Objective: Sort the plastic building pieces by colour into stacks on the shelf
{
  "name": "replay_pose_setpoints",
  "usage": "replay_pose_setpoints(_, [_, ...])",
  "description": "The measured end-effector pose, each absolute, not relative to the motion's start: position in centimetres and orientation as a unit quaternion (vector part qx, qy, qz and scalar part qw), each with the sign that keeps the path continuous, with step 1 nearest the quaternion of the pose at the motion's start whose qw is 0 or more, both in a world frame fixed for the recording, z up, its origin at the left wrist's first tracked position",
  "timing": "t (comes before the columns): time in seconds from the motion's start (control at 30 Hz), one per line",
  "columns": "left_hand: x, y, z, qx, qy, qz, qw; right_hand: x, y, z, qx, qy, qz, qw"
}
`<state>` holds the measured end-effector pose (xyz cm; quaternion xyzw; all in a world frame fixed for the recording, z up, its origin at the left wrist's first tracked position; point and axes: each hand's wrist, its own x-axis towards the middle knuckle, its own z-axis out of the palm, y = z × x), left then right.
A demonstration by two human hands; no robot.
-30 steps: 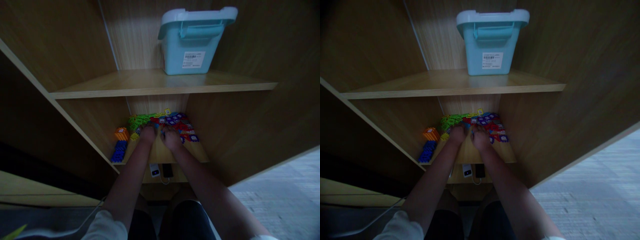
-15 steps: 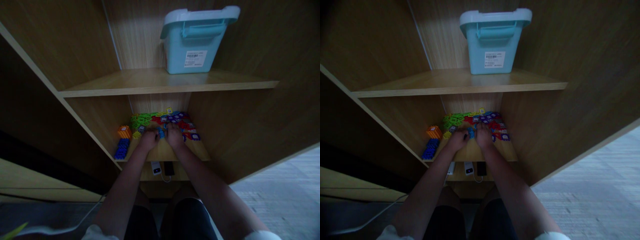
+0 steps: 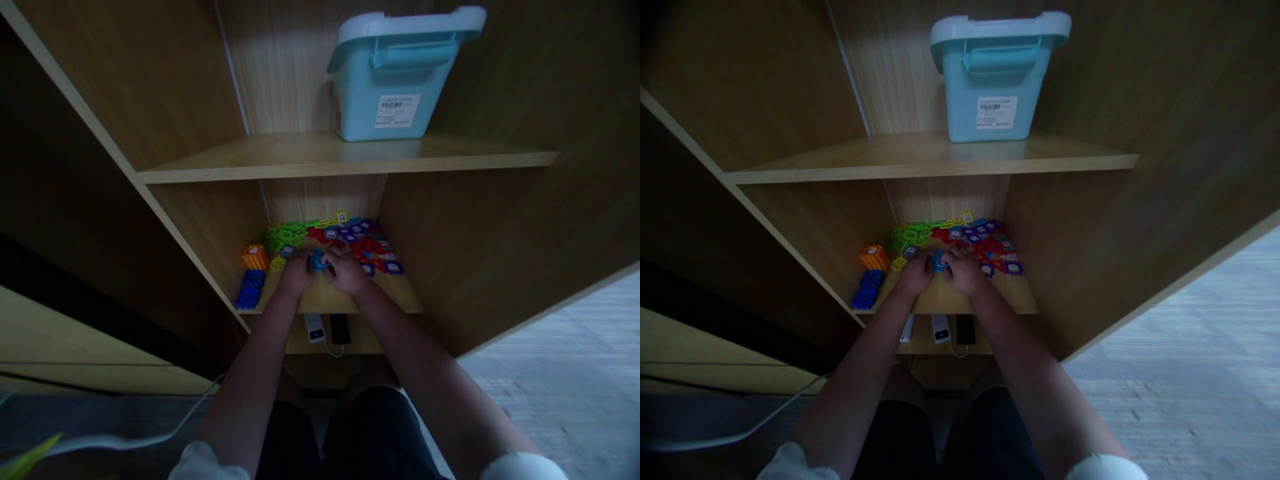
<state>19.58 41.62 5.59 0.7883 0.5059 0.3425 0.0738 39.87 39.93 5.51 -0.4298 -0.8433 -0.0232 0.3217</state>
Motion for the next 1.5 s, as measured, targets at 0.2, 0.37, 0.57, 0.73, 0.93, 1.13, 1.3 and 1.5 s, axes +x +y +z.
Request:
replay_pose_setpoints(0.2, [19.5,41.7,5.6,0.785,0.535,0.308,0.045,39.9,40.2,5.1,-0.414,-0.845,0.013,0.338])
replay_pose_setpoints(0.37, [19.4,41.6,5.7,0.793,0.512,0.319,0.085,40.0,40.5,4.9,-0.432,-0.839,0.046,0.329])
replay_pose_setpoints(0.57, [19.1,41.6,5.6,0.801,0.463,0.352,0.14,40.3,40.6,5.0,-0.424,-0.834,0.091,0.341])
replay_pose_setpoints(0.73, [19.1,41.7,5.3,0.8,0.425,0.39,0.168,40.2,40.2,5.5,-0.406,-0.828,0.099,0.374])
replay_pose_setpoints(0.93, [19.1,41.7,5.5,0.802,0.414,0.39,0.183,40.1,39.9,5.7,-0.405,-0.824,0.12,0.379])
replay_pose_setpoints(1.13, [18.9,41.6,5.9,0.815,0.412,0.371,0.17,39.9,39.7,6.0,-0.398,-0.823,0.13,0.383])
replay_pose_setpoints(1.3, [18.9,41.5,6.2,0.798,0.41,0.396,0.195,39.8,39.8,6.1,-0.373,-0.824,0.12,0.409])
replay_pose_setpoints(1.5, [18.9,41.2,6.6,0.764,0.408,0.439,0.24,39.8,40.0,5.9,-0.345,-0.827,0.104,0.431])
